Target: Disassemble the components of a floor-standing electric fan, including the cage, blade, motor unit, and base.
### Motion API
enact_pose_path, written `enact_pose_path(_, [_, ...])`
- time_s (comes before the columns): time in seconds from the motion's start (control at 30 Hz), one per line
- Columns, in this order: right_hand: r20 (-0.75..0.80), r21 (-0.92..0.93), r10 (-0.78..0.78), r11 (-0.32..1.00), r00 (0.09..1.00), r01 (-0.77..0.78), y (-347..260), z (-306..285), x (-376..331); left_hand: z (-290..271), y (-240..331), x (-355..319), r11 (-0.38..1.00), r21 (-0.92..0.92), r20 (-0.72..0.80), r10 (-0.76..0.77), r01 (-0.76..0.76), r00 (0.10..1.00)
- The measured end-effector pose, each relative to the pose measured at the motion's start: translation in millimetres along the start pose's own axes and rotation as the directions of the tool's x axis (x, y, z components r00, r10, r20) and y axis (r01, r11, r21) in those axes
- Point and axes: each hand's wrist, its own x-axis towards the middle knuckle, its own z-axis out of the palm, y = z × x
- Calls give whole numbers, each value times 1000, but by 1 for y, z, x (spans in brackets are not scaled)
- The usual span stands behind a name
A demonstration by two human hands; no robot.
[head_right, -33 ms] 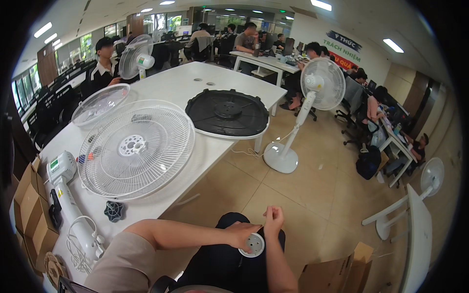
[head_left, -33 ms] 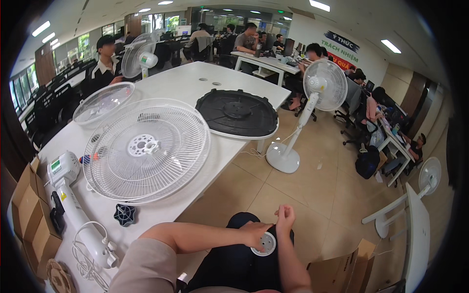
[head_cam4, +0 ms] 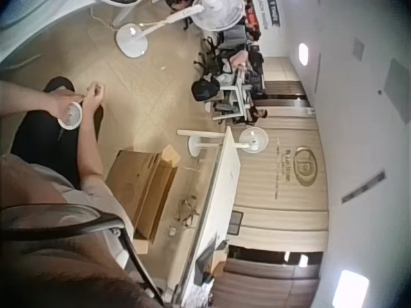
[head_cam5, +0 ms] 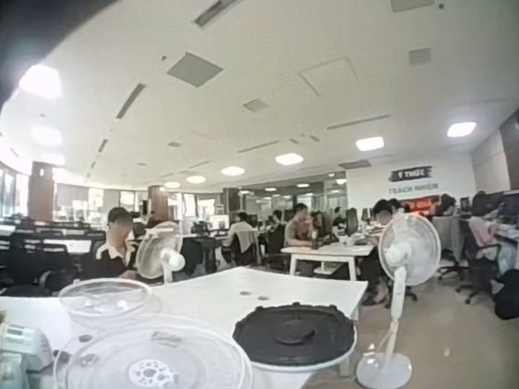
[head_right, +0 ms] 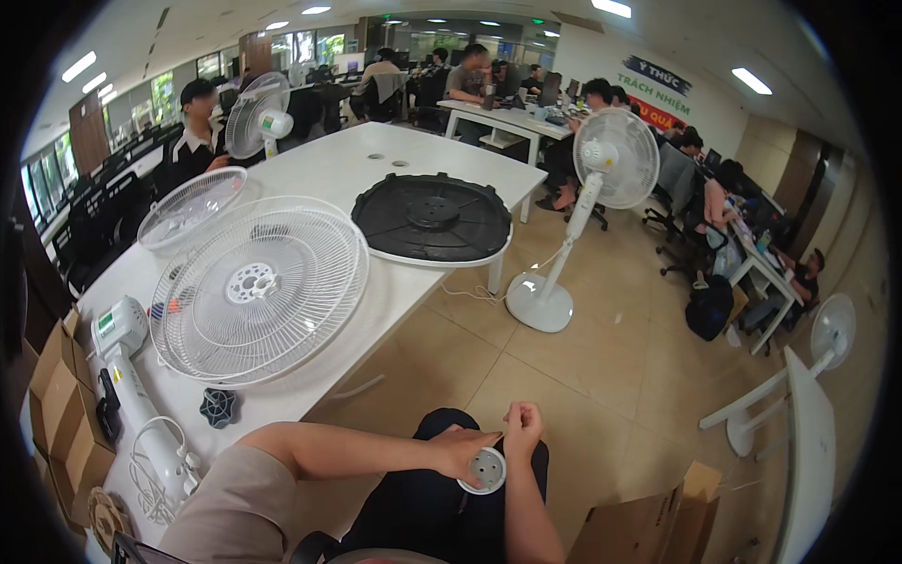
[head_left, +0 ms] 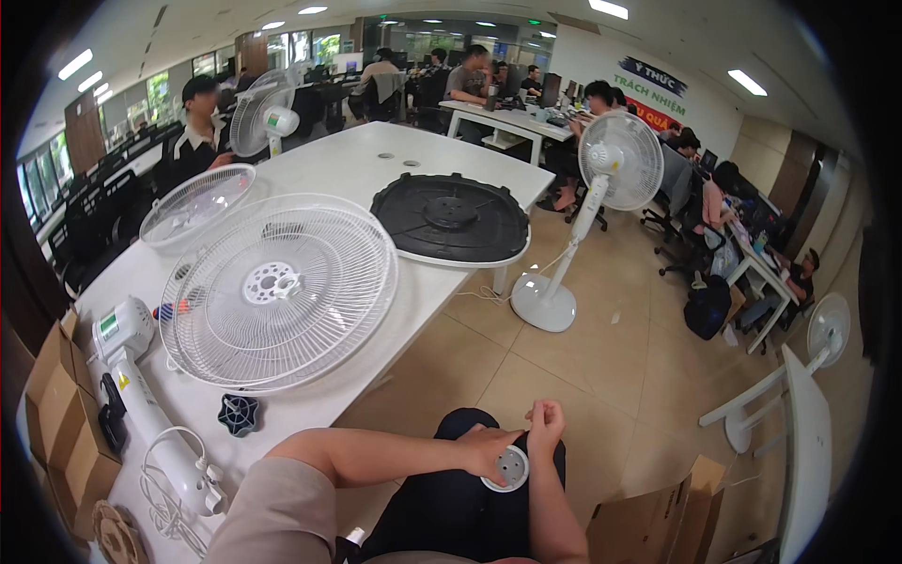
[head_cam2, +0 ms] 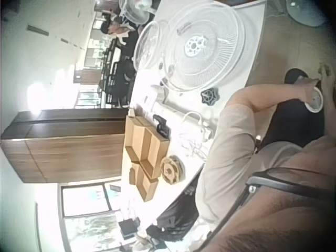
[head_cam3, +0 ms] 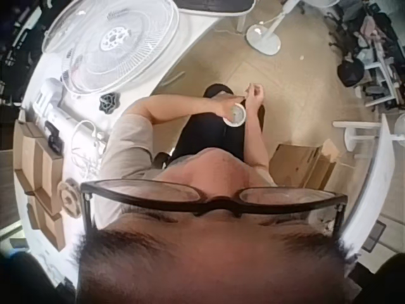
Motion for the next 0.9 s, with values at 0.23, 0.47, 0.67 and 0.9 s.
enact_pose_path(0.23, [18, -13, -18, 1000, 1000, 18, -10, -10, 6, 36, -10, -10, 904, 405, -136, 209, -138, 969])
enact_pose_path(0.47, [95, -66, -17, 998, 995, 23, 7, -18, 5, 43, 6, -2, 955, 287, -205, -13, 73, 979])
enact_pose_path(0.67, [77, -204, -20, 978, 997, 35, 24, -51, -10, 6, 1, -1, 996, -31, -466, -91, 86, 880])
enact_pose_path(0.9, [351, -444, -52, 870, 935, 215, 32, -96, -35, -75, 53, -23, 995, 17, -637, 85, -96, 767])
